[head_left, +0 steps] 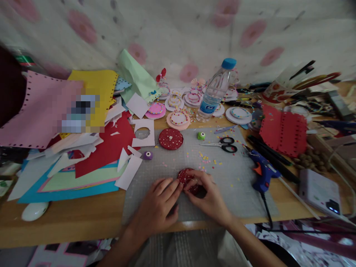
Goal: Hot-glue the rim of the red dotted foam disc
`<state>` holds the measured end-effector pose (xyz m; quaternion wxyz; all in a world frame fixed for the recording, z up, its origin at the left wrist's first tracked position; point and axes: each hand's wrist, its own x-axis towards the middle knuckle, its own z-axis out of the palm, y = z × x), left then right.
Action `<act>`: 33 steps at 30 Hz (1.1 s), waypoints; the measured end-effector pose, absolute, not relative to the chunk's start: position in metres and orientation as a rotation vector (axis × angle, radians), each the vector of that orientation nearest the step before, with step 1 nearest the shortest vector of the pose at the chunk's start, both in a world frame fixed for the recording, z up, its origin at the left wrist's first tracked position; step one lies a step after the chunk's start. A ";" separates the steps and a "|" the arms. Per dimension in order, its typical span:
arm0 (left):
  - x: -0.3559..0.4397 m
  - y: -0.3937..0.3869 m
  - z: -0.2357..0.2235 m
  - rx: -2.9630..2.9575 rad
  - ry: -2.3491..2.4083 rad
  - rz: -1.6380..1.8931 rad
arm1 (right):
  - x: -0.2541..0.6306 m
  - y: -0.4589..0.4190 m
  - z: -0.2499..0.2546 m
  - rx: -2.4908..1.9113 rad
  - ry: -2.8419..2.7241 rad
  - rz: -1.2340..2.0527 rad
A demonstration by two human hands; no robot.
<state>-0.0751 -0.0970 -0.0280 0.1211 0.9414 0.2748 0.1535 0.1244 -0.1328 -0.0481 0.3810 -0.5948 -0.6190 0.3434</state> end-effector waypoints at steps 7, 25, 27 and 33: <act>-0.072 -0.096 -0.027 2.763 0.800 0.465 | 0.125 -0.133 -0.046 -1.504 -1.580 0.889; -0.062 -0.095 -0.021 2.721 0.892 0.459 | 0.126 -0.132 -0.045 -1.527 -1.617 0.852; -0.062 -0.095 -0.022 2.732 0.879 0.463 | 0.126 -0.132 -0.045 -1.529 -1.624 0.849; -0.063 -0.095 -0.021 2.745 0.837 0.445 | 0.126 -0.132 -0.046 -1.533 -1.618 0.854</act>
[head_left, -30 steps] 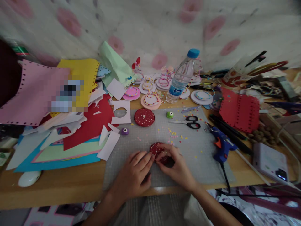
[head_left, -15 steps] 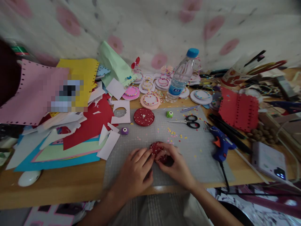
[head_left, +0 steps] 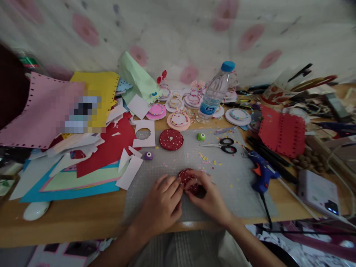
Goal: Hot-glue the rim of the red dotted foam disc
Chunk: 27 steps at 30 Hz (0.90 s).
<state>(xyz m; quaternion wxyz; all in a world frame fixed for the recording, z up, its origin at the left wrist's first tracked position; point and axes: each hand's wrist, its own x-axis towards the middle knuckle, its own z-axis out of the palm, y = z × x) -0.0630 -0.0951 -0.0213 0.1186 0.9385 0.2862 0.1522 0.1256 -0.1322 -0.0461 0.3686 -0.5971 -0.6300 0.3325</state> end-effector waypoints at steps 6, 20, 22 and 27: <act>-0.064 -0.097 -0.019 2.710 0.835 0.450 | 0.125 -0.134 -0.050 -1.481 -1.626 0.834; -0.071 -0.093 -0.009 2.683 0.788 0.380 | 0.124 -0.136 -0.066 -1.477 -1.669 0.682; -0.070 -0.093 -0.009 2.690 0.792 0.372 | 0.123 -0.135 -0.066 -1.463 -1.664 0.683; -0.070 -0.093 -0.009 2.685 0.808 0.345 | 0.123 -0.136 -0.065 -1.472 -1.651 0.722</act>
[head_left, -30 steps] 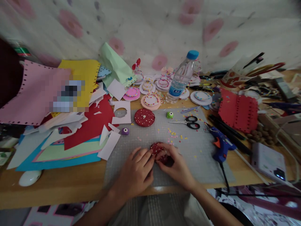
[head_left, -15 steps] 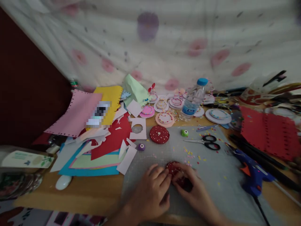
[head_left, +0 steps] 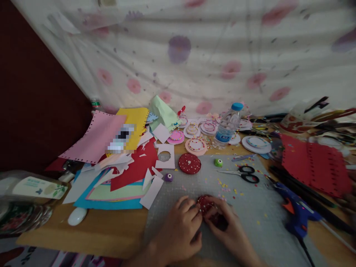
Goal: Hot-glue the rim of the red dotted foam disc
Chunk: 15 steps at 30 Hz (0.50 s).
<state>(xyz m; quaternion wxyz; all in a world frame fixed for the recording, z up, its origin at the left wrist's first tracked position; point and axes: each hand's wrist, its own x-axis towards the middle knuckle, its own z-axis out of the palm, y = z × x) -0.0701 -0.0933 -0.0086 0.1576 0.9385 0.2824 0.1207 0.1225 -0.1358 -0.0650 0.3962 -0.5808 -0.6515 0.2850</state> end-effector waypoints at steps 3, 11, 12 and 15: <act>-0.070 -0.093 -0.006 2.671 0.819 0.328 | 0.122 -0.136 -0.063 -1.511 -1.652 0.714; -0.069 -0.094 -0.010 2.622 0.825 0.370 | 0.122 -0.132 -0.056 -1.499 -1.660 0.637; -0.069 -0.095 -0.010 2.615 0.823 0.372 | 0.122 -0.132 -0.057 -1.504 -1.660 0.634; -0.076 -0.090 0.003 2.613 0.774 0.389 | 0.122 -0.132 -0.061 -1.500 -1.663 0.621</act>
